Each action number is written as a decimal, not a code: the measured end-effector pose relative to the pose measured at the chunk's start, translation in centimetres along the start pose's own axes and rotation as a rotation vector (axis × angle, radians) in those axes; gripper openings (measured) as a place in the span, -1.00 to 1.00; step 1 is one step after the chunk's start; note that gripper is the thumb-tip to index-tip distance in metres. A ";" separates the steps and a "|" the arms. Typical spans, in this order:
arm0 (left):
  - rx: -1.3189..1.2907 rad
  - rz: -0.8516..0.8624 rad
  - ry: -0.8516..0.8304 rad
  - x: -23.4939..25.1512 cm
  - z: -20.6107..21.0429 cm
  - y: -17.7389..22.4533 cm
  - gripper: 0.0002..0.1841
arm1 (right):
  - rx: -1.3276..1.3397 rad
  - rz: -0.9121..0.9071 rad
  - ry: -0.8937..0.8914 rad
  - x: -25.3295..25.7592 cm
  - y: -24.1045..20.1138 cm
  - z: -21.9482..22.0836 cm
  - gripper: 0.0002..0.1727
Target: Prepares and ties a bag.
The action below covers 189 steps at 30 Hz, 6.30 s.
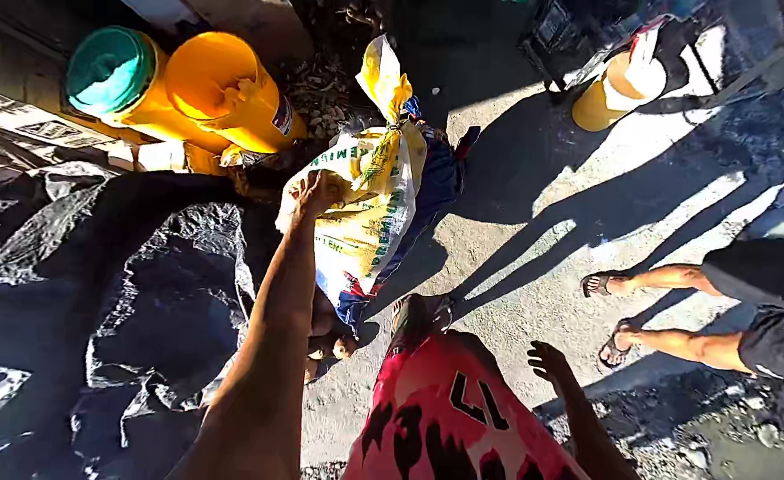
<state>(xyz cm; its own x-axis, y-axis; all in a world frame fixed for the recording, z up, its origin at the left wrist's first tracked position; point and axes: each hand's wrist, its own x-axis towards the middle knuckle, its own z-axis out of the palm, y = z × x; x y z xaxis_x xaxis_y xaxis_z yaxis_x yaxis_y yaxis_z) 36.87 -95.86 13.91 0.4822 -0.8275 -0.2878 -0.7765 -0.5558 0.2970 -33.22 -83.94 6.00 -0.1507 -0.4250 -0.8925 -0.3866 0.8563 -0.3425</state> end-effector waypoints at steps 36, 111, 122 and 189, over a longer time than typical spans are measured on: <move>-0.242 -0.189 0.125 6.5 -2.1 22.2 -0.30 | -0.657 -0.943 -0.676 3.9 -61.4 22.9 -0.64; -1.316 -0.433 0.582 4.9 -0.1 29.8 -0.76 | -1.019 -1.272 -1.347 11.3 -67.2 31.3 -0.77; -0.316 -0.716 0.154 8.8 -0.3 27.8 -0.62 | -1.009 -1.221 -1.241 11.1 -67.2 31.4 -0.70; -0.980 -0.756 0.214 7.5 1.2 28.3 -0.75 | -1.183 -1.229 -1.122 6.9 -69.3 34.4 -0.56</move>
<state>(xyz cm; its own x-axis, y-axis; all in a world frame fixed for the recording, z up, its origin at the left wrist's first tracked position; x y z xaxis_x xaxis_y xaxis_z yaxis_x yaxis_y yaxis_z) 18.08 -117.70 19.04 0.8019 -0.2220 -0.5547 0.3051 -0.6461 0.6996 23.82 -136.09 13.47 0.9302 0.2150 -0.2974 -0.1768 -0.4475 -0.8766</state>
